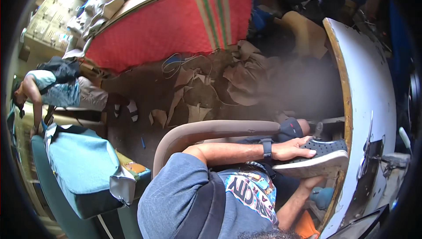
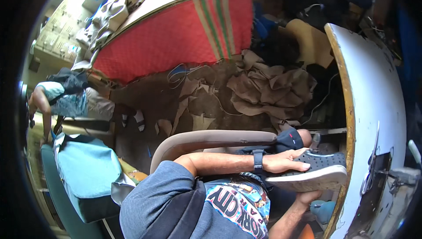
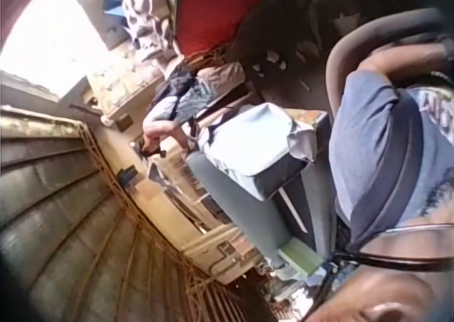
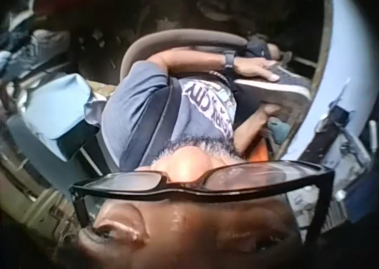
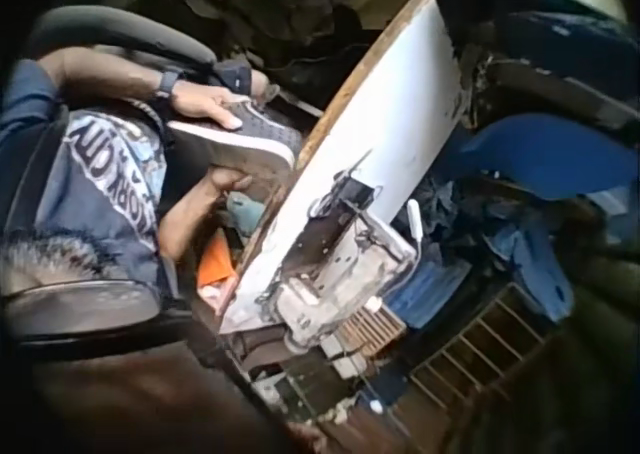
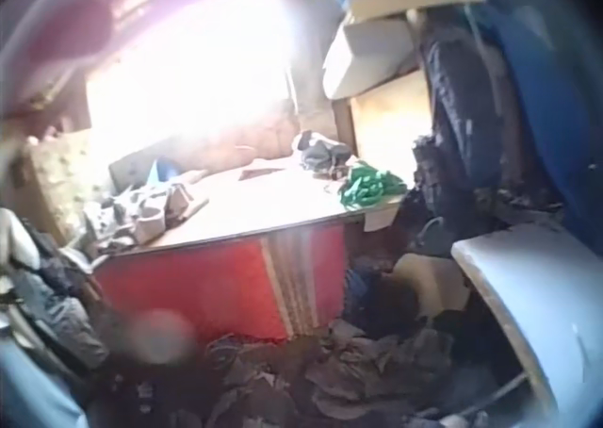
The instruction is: Repairing a shoe by using pliers to pull or trim the sole at a workbench.
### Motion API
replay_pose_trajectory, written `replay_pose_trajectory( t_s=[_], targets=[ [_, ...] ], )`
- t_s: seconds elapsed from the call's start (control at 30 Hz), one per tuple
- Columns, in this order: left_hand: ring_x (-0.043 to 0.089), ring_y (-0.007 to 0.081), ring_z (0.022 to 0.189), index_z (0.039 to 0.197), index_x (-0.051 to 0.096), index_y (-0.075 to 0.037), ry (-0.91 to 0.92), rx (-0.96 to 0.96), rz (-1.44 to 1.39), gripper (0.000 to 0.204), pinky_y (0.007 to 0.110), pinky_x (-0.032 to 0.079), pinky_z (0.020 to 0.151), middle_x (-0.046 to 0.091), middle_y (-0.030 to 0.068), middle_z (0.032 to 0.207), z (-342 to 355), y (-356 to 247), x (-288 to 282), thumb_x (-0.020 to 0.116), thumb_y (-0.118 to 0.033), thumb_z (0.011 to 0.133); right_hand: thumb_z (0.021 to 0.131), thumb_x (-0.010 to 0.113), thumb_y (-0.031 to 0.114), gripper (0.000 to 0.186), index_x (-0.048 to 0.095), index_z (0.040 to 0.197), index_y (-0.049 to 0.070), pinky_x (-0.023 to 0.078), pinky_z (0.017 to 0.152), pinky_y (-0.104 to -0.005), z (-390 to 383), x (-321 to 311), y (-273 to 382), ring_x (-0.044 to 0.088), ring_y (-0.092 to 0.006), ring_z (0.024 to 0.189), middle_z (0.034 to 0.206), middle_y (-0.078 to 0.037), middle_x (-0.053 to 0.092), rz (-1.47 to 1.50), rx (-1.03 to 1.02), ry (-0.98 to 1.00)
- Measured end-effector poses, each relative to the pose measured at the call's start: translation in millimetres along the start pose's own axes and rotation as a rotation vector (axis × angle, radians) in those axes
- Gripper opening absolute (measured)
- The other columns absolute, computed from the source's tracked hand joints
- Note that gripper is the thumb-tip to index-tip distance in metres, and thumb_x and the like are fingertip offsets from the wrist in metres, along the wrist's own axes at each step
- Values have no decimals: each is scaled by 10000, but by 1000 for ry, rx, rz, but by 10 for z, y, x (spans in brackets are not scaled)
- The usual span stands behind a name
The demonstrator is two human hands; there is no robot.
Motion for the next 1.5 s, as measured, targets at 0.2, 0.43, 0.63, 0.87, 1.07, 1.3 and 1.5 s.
replay_pose_trajectory(
  t_s=[0.2,0.43,0.63,0.87,1.07,1.3,1.5],
  targets=[
    [472,128,1144,1288,536,6,-66,-61,-42,522,311,363,1033,543,39,1177,-33,39,-52,636,-386,957,847,310,852,1065,293,1489,2,270,1149,-475,-136,423,165,372,-304,1361,1489,-157,367,30,-87,144],
    [556,116,964,1137,596,24,-390,-33,-24,366,287,482,864,635,54,1052,62,134,-14,602,-308,985,902,697,365,597,499,1306,-28,456,961,-385,-202,722,81,553,-234,1118,1251,-124,557,149,33,-167],
    [485,127,1094,1101,666,31,-497,-12,-31,408,290,318,1036,604,60,1130,-45,259,-321,524,-343,1022,874,735,237,411,627,1178,-17,436,949,-328,-174,812,212,579,-172,1047,1126,-58,651,133,-29,-17],
    [575,71,691,999,706,-26,-678,140,97,155,234,482,608,687,20,834,-164,-575,-742,736,-125,884,828,756,167,320,671,1079,-12,451,892,-318,-215,664,556,604,-162,945,1038,-47,685,-191,-128,-7],
    [590,76,697,957,692,-30,-742,128,269,119,233,491,643,666,12,836,-555,-1432,-1695,712,-29,840,831,756,151,405,628,1162,-42,441,938,-334,-208,497,361,594,-184,1001,1117,-80,656,-63,-17,-119],
    [577,112,704,932,656,-16,-955,281,484,111,243,452,635,638,38,837,-1023,-2952,-3461,669,-68,835,853,729,131,447,587,1239,-43,456,962,-326,-246,610,250,606,-182,1062,1173,-86,646,-119,134,-237],
    [564,140,751,1144,629,-54,-850,346,985,262,266,480,762,617,50,885,-1646,-5224,-5152,630,-85,885,841,732,157,443,602,1218,-37,444,965,-347,-190,731,73,611,-197,1053,1154,-94,655,-217,127,-468]
  ],
)
Point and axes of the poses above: each hand's wrist, its own z-axis towards the middle knuckle, its own x-axis out of the palm, y = z × x, the point moved 3 cm from there along z, towards the middle knuckle
